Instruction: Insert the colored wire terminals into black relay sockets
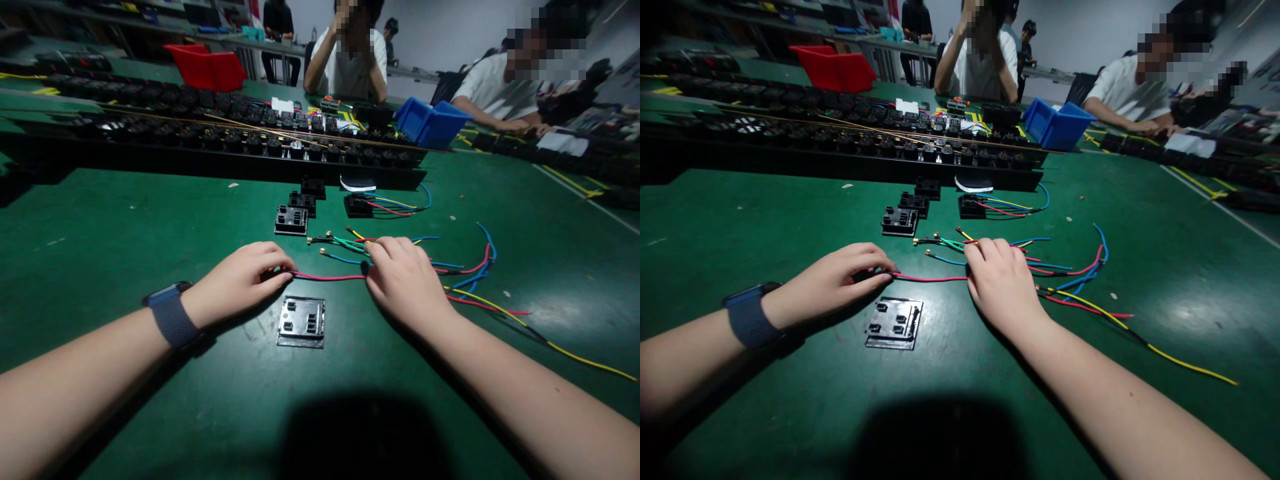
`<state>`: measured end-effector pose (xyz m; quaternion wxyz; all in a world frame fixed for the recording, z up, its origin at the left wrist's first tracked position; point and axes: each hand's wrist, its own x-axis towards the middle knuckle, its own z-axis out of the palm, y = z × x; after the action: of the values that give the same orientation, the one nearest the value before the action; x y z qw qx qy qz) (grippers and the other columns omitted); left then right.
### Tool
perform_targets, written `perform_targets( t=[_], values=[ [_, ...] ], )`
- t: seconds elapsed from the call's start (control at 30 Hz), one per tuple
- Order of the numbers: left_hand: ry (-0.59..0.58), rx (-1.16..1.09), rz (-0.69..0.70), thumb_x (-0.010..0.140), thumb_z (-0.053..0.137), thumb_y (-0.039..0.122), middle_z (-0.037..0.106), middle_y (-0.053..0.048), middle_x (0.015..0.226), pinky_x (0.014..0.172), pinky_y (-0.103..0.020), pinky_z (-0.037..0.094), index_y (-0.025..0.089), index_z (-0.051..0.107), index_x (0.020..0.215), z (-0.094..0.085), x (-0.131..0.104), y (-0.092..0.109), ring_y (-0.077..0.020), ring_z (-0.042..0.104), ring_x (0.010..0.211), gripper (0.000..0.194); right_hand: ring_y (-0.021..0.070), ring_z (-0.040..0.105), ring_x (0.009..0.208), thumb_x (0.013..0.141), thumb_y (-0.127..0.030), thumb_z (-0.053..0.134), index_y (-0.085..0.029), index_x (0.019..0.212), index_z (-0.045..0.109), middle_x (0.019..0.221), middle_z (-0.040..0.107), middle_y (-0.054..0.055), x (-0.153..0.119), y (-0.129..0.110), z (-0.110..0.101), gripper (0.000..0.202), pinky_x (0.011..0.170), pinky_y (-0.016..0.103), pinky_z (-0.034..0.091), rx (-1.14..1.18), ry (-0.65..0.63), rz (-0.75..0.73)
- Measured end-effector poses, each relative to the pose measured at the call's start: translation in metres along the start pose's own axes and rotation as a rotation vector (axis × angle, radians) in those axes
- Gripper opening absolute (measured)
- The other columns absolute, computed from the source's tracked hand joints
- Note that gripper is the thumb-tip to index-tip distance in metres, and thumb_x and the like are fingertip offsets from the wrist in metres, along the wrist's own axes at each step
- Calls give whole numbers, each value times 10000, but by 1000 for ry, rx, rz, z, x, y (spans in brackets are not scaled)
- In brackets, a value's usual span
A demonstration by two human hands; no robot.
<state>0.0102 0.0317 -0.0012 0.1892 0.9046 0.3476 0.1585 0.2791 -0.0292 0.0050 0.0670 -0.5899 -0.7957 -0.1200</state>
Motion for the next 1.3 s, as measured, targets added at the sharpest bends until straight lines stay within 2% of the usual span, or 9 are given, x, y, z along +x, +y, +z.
perform_targets(
  t=[0.1, 0.3, 0.47, 0.53, 0.63, 0.77, 1.03, 1.17, 1.3],
  values=[
    [-5, -4, 9, 909, 489, 363, 634, -41, 975, 838, -325, 470, 201, 669, 987, 1, 0, -1, -188, 588, 926, 255, 316, 513, 950, 882, -186, 449, -129, 1065, 578, 1070, 606, 176, 2, 9, 8, 231, 777, 442, 420, 43, 25, 58],
    [-5, -1, 28, 910, 493, 350, 644, -40, 974, 838, -311, 462, 195, 674, 981, 1, 1, -1, -183, 588, 928, 249, 233, 529, 1011, 836, -103, 504, -172, 964, 615, 1095, 618, 99, 8, 24, 21, 183, 892, 359, 452, 253, 27, -103],
    [-41, -10, 31, 917, 485, 368, 633, -31, 916, 777, -285, 462, 241, 700, 1003, -1, 0, -1, -170, 598, 869, 264, 173, 551, 1016, 873, -121, 493, -188, 983, 615, 1076, 630, 71, 7, 18, 19, 176, 914, 292, 456, 373, 66, -170],
    [-49, -9, 34, 918, 482, 364, 640, -24, 918, 782, -288, 458, 255, 696, 1010, -1, 0, 0, -170, 600, 871, 257, 183, 548, 1033, 890, -162, 485, -174, 1019, 608, 1093, 623, 89, 6, 14, 16, 179, 925, 310, 449, 382, 94, -148],
    [-28, -39, -15, 910, 491, 375, 659, -29, 1003, 820, -298, 462, 228, 640, 1085, -2, 0, 2, -178, 602, 918, 273, 256, 523, 1092, 877, -209, 502, -143, 1096, 588, 1149, 605, 139, 4, 11, 14, 245, 948, 417, 419, 358, 123, -73],
    [6, -76, -91, 902, 489, 388, 651, -47, 1086, 839, -316, 475, 199, 582, 1146, -1, 0, 4, -195, 598, 959, 322, 293, 558, 1056, 860, -220, 514, -153, 1078, 601, 1116, 640, 143, 5, 13, 15, 244, 908, 466, 414, 343, 80, -38],
    [137, 10, -185, 852, 531, 346, 631, -80, 1007, 835, -372, 467, 154, 568, 1117, 3, 1, -3, -228, 576, 922, 330, 242, 555, 1104, 839, -109, 488, -179, 1106, 606, 1166, 660, 93, 5, 15, 16, 300, 939, 417, 407, 420, -1, -214],
    [120, 5, -209, 857, 525, 355, 631, -79, 991, 846, -382, 457, 157, 586, 1140, 2, 2, -4, -231, 569, 927, 351, 240, 546, 1098, 836, -79, 499, -170, 1149, 605, 1176, 660, 93, 4, 15, 15, 343, 918, 414, 422, 443, -11, -277],
    [97, -36, -206, 872, 505, 338, 641, -56, 956, 804, -343, 457, 189, 612, 1115, 1, 2, -3, -208, 580, 886, 304, 239, 548, 1055, 848, -82, 511, -164, 1170, 614, 1155, 665, 99, 4, 16, 15, 347, 875, 401, 444, 458, 3, -318]
  ],
)
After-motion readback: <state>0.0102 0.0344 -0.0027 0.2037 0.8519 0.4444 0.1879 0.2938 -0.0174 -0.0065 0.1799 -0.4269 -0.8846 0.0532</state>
